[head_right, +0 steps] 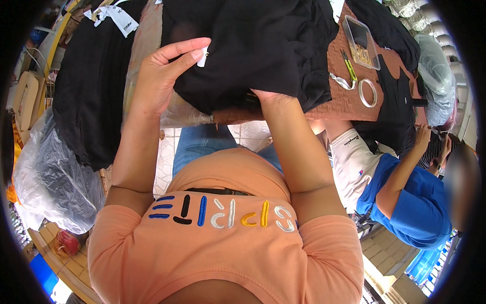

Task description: The person attaches small white labels to the necklines of black shirts using a needle and thread. They position the label on the fabric and secure it with stitches by hand.

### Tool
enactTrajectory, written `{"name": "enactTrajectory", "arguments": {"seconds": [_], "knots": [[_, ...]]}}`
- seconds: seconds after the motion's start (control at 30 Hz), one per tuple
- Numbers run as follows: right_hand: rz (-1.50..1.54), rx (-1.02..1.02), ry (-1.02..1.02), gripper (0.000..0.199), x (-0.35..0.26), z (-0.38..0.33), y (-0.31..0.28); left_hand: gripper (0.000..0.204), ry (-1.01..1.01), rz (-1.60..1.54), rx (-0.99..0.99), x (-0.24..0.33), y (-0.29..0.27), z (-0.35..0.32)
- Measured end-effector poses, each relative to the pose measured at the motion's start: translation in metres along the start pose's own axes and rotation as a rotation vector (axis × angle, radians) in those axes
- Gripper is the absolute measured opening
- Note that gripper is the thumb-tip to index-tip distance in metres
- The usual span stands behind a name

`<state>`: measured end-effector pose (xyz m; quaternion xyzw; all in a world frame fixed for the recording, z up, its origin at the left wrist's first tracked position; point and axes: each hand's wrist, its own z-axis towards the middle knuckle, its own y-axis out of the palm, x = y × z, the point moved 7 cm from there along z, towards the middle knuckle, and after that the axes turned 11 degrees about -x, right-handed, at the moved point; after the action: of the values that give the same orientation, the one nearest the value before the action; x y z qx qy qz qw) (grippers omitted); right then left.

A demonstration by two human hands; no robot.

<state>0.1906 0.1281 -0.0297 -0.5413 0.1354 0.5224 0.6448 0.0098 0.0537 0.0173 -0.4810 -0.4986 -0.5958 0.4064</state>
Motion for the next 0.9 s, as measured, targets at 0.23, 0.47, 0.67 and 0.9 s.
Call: {"name": "enactTrajectory", "arguments": {"seconds": [0.23, 0.47, 0.67, 0.9], "knots": [[0.255, -0.149, 0.112, 0.039, 0.017, 0.010, -0.005, 0.024, 0.000, 0.043, -0.007, 0.003, -0.001, -0.004], [0.302, -0.199, 0.141, 0.039, 0.021, 0.011, -0.007, 0.024, 0.038, 0.014, 0.006, 0.001, -0.003, -0.003], [0.281, -0.173, 0.137, 0.039, 0.021, 0.007, -0.011, 0.024, 0.007, 0.032, 0.008, 0.003, -0.003, -0.004], [0.269, -0.163, 0.140, 0.039, 0.021, 0.007, -0.013, 0.024, -0.005, 0.039, 0.012, 0.002, -0.005, -0.004]]}}
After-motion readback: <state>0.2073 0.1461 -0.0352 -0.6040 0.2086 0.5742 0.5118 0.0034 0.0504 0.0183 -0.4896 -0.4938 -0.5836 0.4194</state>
